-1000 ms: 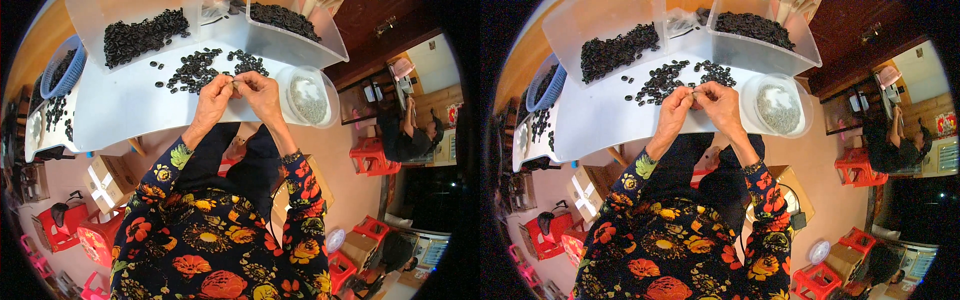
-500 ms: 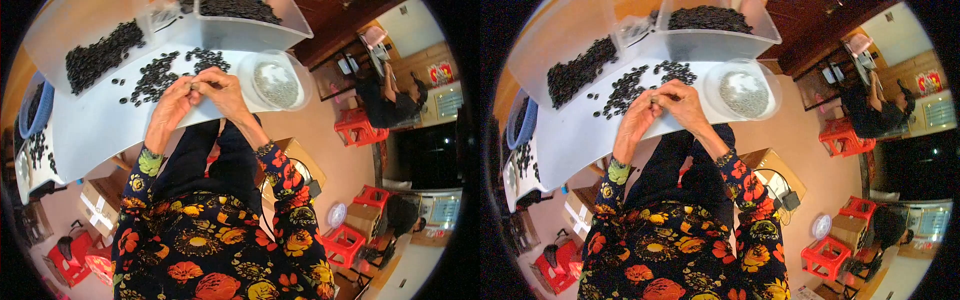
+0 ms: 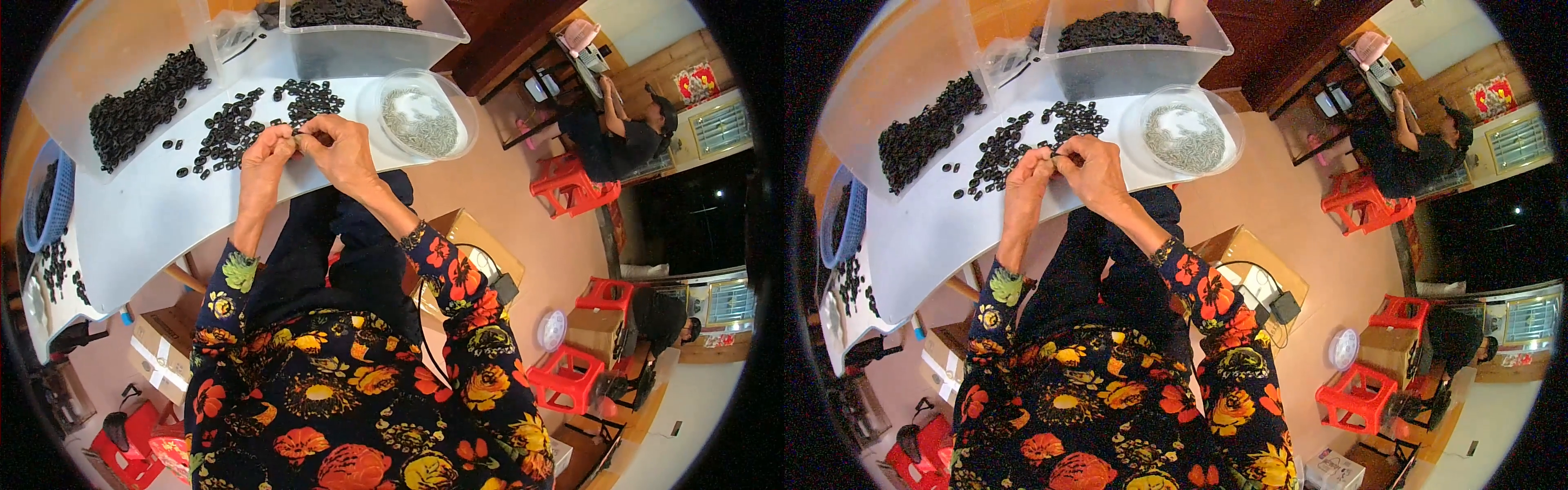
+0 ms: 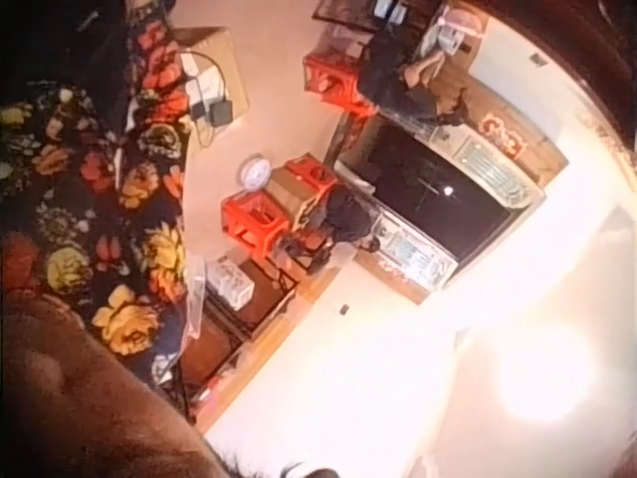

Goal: The person inserts small pins into black plastic components by hand.

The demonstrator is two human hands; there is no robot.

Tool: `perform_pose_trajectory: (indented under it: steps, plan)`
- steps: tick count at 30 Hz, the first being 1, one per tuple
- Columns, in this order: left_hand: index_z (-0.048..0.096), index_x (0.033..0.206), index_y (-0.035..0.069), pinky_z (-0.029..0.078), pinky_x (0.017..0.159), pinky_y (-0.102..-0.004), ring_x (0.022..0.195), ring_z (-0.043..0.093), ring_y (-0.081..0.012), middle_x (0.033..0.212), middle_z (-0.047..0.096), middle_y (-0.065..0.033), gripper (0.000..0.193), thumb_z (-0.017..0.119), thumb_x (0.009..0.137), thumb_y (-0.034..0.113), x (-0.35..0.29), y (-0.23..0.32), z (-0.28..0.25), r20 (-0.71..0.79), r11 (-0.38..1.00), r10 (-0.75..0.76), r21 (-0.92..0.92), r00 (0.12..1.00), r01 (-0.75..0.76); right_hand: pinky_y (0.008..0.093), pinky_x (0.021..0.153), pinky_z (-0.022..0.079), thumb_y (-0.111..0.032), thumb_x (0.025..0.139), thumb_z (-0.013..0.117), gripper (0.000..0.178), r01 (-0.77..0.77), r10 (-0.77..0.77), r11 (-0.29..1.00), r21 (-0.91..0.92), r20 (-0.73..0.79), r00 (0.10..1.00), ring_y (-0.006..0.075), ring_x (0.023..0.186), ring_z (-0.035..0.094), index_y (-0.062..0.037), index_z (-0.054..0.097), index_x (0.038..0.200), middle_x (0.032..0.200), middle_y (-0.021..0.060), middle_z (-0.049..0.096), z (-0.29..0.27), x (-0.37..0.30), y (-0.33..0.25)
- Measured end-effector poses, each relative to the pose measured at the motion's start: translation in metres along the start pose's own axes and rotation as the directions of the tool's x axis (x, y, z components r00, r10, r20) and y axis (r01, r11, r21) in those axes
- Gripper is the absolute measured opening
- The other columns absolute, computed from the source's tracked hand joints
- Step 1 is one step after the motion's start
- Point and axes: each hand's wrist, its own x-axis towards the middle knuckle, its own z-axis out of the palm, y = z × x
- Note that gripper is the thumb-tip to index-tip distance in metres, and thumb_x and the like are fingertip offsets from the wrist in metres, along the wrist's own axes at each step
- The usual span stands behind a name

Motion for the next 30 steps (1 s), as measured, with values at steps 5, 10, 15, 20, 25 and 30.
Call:
perform_pose_trajectory:
  steps: [5, 10, 15, 20, 25, 30]
  plan:
    - [0.059, 0.103, 0.001, 0.045, 0.072, -0.0234, 0.076, 0.054, -0.0096, 0.086, 0.06, -0.0006, 0.014, 0.054, 0.091, 0.006, -0.004, 0.013, 0.009, -0.062, 0.993, -0.007, 0.113, 0.998, 0.014, 0.0309, 0.056, 0.046, -0.003, 0.078, 0.064, 0.008, 0.122, -0.11, 0.972, -0.203, 0.066, 0.992, 0.0194, 0.059, 0.059, 0.0019, 0.066, 0.084, 0.071, 0.0134, 0.062, -0.007, 0.0, -0.012]
    - [0.059, 0.103, 0.0, 0.044, 0.072, -0.0228, 0.075, 0.054, -0.0093, 0.085, 0.059, 0.0, 0.014, 0.054, 0.091, 0.007, -0.004, 0.017, 0.012, -0.061, 0.974, -0.048, 0.216, 0.997, 0.06, 0.0345, 0.056, 0.046, -0.002, 0.077, 0.063, 0.007, 0.201, -0.182, 0.945, -0.258, 0.098, 0.978, 0.0267, 0.059, 0.059, 0.0015, 0.065, 0.083, 0.072, 0.0159, 0.061, -0.01, -0.003, -0.006]
    - [0.059, 0.1, 0.001, 0.045, 0.072, -0.0233, 0.075, 0.055, -0.0096, 0.084, 0.061, -0.0012, 0.012, 0.053, 0.091, 0.006, -0.004, 0.015, 0.014, -0.024, 0.986, -0.109, 0.122, 0.994, 0.111, 0.0375, 0.057, 0.047, -0.004, 0.078, 0.061, 0.007, 0.231, -0.182, 0.925, -0.302, 0.181, 0.966, 0.0324, 0.061, 0.059, 0.0009, 0.064, 0.082, 0.073, 0.0178, 0.062, -0.024, -0.001, -0.014]
    - [0.058, 0.094, 0.004, 0.048, 0.072, -0.0261, 0.075, 0.059, -0.0118, 0.083, 0.064, -0.0057, 0.008, 0.051, 0.09, 0.005, -0.008, 0.024, 0.017, -0.068, 0.976, -0.202, 0.071, 0.977, 0.207, 0.037, 0.062, 0.051, -0.006, 0.079, 0.059, 0.01, 0.151, -0.123, 0.833, -0.532, 0.087, 0.989, 0.0326, 0.068, 0.064, 0.0002, 0.065, 0.085, 0.08, 0.0183, 0.065, -0.097, 0.018, -0.012]
    - [0.058, 0.093, 0.004, 0.048, 0.072, -0.0268, 0.076, 0.059, -0.0119, 0.084, 0.063, -0.0061, 0.009, 0.049, 0.089, 0.003, -0.009, 0.032, 0.022, -0.068, 0.962, -0.238, 0.121, 0.969, 0.245, 0.0418, 0.068, 0.052, -0.004, 0.078, 0.058, 0.014, 0.089, -0.017, 0.448, -0.89, 0.091, 0.996, 0.034, 0.073, 0.065, 0.0029, 0.065, 0.087, 0.084, 0.0224, 0.065, -0.176, 0.036, 0.036]
    - [0.057, 0.092, 0.003, 0.048, 0.073, -0.0265, 0.077, 0.059, -0.0119, 0.085, 0.062, -0.0063, 0.008, 0.049, 0.089, 0.002, -0.01, 0.032, 0.023, -0.076, 0.961, -0.246, 0.109, 0.966, 0.253, 0.0419, 0.067, 0.052, -0.004, 0.077, 0.059, 0.014, 0.088, 0.115, 0.214, -0.973, 0.115, 0.987, 0.0349, 0.072, 0.065, 0.0017, 0.066, 0.087, 0.08, 0.0227, 0.064, -0.178, 0.041, 0.055]
